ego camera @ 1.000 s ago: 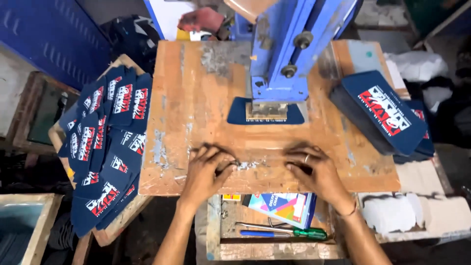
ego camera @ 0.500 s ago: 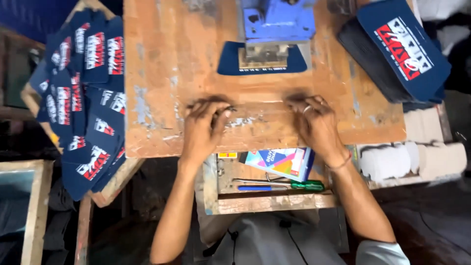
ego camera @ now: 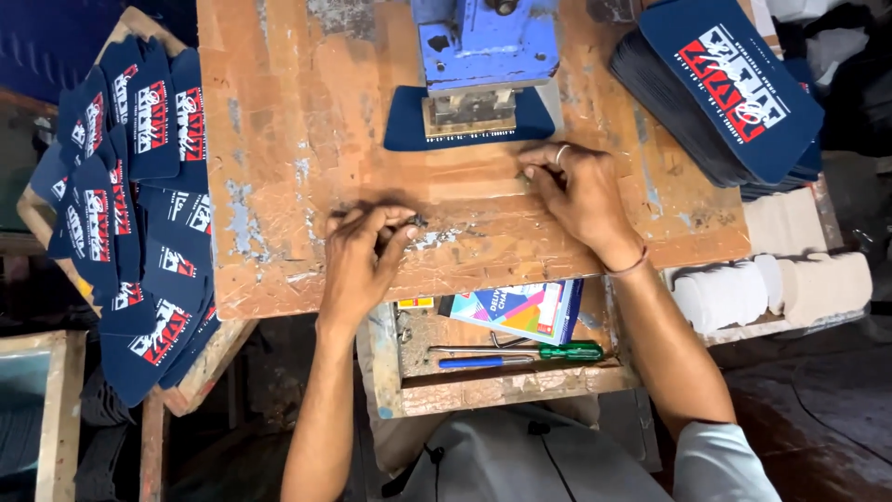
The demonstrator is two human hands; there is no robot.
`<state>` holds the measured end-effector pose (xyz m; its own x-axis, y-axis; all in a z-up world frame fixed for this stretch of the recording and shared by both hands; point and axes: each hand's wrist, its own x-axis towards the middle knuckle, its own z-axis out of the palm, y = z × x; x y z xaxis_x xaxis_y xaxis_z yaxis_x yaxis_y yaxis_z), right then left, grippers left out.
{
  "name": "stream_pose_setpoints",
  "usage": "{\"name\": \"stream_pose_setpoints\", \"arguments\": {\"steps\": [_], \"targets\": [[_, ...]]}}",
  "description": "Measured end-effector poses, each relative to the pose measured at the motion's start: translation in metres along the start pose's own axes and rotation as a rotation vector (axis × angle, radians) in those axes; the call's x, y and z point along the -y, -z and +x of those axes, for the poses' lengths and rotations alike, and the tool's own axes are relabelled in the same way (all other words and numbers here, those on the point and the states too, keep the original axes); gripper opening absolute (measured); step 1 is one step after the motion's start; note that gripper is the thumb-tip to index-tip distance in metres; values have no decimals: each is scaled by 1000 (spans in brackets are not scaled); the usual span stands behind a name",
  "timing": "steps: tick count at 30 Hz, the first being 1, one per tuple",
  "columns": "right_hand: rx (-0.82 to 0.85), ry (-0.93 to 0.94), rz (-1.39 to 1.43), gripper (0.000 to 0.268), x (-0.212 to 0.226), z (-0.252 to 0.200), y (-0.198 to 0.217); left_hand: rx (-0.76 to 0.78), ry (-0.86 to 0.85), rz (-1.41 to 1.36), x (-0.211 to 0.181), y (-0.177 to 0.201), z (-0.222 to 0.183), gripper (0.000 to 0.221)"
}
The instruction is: The recorder is positioning fabric pieces under a manual heat press to apply logo transfers, using an adhesive tube for extra bonding.
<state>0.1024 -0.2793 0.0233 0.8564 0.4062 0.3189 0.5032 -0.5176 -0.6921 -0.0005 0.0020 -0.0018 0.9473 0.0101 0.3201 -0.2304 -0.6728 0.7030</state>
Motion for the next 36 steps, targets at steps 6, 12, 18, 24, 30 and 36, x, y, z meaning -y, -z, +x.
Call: {"name": "stream_pose_setpoints", "arguments": {"steps": [6, 12, 18, 24, 30, 36], "targets": [[-113, -6, -169, 17, 44, -15, -20, -17, 60, -46, 2, -1, -1, 16], [205, -203, 349, 38, 67, -23, -75, -23, 80, -118, -6, -4, -2, 18], [75, -203, 553, 18, 23, -31, -79, -111, -10, -70, -8, -13, -1, 12], [-57, -83, 13, 16, 30, 0, -29, -20, 68, -20, -19, -23, 30, 18], [-4, 135, -25, 22, 14, 2, -32, 43, 14, 66, -17, -37, 47, 19], [-88, 25, -43, 23, 20, -4, -33, -45, 9, 50, -17, -36, 41, 18]]}}
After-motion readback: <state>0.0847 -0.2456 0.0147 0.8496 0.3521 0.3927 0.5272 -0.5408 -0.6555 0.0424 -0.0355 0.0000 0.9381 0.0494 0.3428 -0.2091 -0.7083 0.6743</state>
